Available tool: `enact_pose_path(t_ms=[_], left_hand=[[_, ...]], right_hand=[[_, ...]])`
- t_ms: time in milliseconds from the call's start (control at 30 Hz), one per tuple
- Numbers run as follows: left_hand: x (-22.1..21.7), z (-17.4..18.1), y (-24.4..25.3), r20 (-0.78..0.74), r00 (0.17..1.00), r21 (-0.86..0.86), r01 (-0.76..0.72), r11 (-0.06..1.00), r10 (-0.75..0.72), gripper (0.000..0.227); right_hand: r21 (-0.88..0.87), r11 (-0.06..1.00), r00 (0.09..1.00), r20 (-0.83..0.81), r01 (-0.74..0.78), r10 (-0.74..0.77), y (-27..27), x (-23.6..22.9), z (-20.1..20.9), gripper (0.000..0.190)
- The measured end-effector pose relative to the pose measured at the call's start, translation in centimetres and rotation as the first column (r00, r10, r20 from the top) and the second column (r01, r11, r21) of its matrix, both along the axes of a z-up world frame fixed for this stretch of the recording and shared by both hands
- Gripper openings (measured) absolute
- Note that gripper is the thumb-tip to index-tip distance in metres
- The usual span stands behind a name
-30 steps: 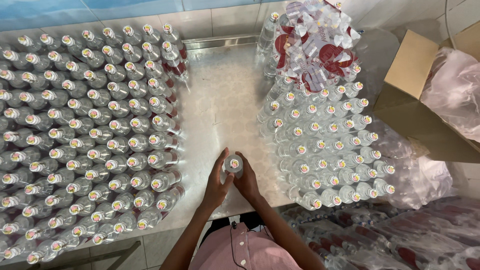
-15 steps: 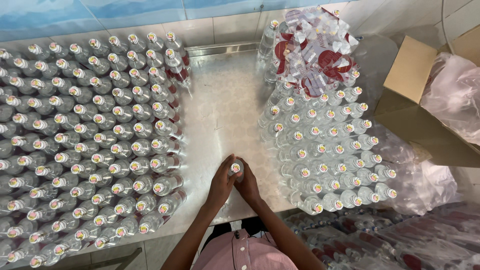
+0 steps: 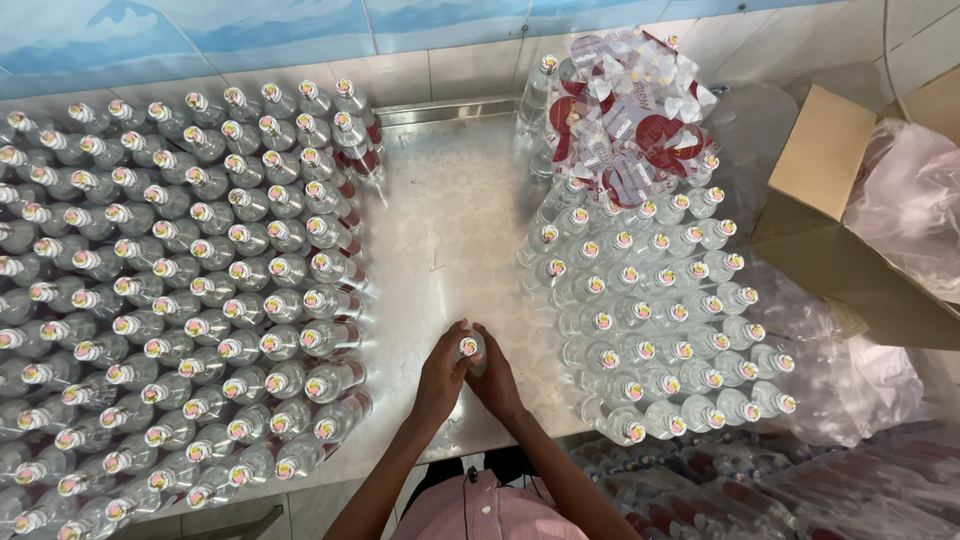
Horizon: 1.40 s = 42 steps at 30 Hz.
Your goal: The person wraps individual plastic water bottles with red and white plastic shrink wrap. They pick up a bottle from a large stack on the left, wrap it by hand, and place it onto a growing stack on the right. The process is repeated continuously throughout the video.
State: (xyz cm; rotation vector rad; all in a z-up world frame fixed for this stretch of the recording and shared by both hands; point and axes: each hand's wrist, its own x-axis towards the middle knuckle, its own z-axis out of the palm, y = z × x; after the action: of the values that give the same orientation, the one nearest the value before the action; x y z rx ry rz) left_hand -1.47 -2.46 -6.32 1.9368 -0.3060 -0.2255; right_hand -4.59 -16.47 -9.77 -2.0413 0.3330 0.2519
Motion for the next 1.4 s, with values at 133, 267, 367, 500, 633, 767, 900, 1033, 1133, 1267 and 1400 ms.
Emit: enact_pose_path(t_ms=[133,267,367,500,633,767,900,1033,1133,1267,1400], left_hand=[[4.1,-1.4,1.2,0.112,0.991,0.012,-0.071,0.997,0.069,0.042],[11.4,0.4,3.2,-0.069,0.985,0.173,-0.145,0.974,0.159,0.047],[18.3,-0.1,5.3,0.162,0.976,0.232,-0.182,0.956,0.147,0.042],[26.9,-0.8,8.5,0.517,0.847,0.202,-0.265,0.943,0.127,0.039],[33.9,-6.2,12.8,0.559,0.825,0.443,-0.385,0.81,0.086,0.039],[34.9,-4.9,13.4,0.52,0.854,0.575,-0.372,0.729,0.025,0.048],[33.4,-1.2,11.4,0.572,0.82,0.579,-0.416,0.701,0.014,0.05],[33.2,-0.3,10.3,0.665,0.746,0.548,-0.523,0.653,0.04,0.078],[27.9,2.8,4.9,0.642,0.757,0.439,-0.494,0.75,0.122,0.08],[17.0,1.1,-5.5,0.319,0.943,0.108,-0.132,0.985,0.091,0.069],[10.8,0.7,-12.0,0.093,0.97,0.012,0.225,0.974,-0.225,0.068]], right_hand=[[0.025,0.999,0.995,-0.088,-0.04,0.042,-0.9,0.0,5.8,0.099],[0.113,0.993,0.995,0.091,-0.039,0.029,-3.5,-1.1,9.7,0.082],[0.069,0.997,0.943,0.334,-0.019,-0.005,-6.5,-0.6,12.3,0.059],[-0.176,0.984,0.881,0.468,0.019,0.067,-12.0,1.8,14.9,0.057],[-0.472,0.869,0.823,0.546,0.149,0.156,-19.4,6.7,14.6,0.047],[-0.569,0.809,0.774,0.577,0.151,0.261,-27.1,13.8,11.6,0.046],[-0.797,0.601,0.813,0.392,0.065,0.431,-29.7,17.6,10.1,0.057],[-0.82,0.558,0.766,0.437,0.124,0.471,-30.2,18.6,9.3,0.04],[-0.753,0.634,0.746,0.521,0.174,0.414,-30.1,18.3,9.3,0.025],[-0.656,0.721,0.73,0.603,0.223,0.322,-29.9,18.5,9.1,0.021],[-0.544,0.804,0.758,0.623,0.242,0.193,-29.4,18.2,10.8,0.013]])
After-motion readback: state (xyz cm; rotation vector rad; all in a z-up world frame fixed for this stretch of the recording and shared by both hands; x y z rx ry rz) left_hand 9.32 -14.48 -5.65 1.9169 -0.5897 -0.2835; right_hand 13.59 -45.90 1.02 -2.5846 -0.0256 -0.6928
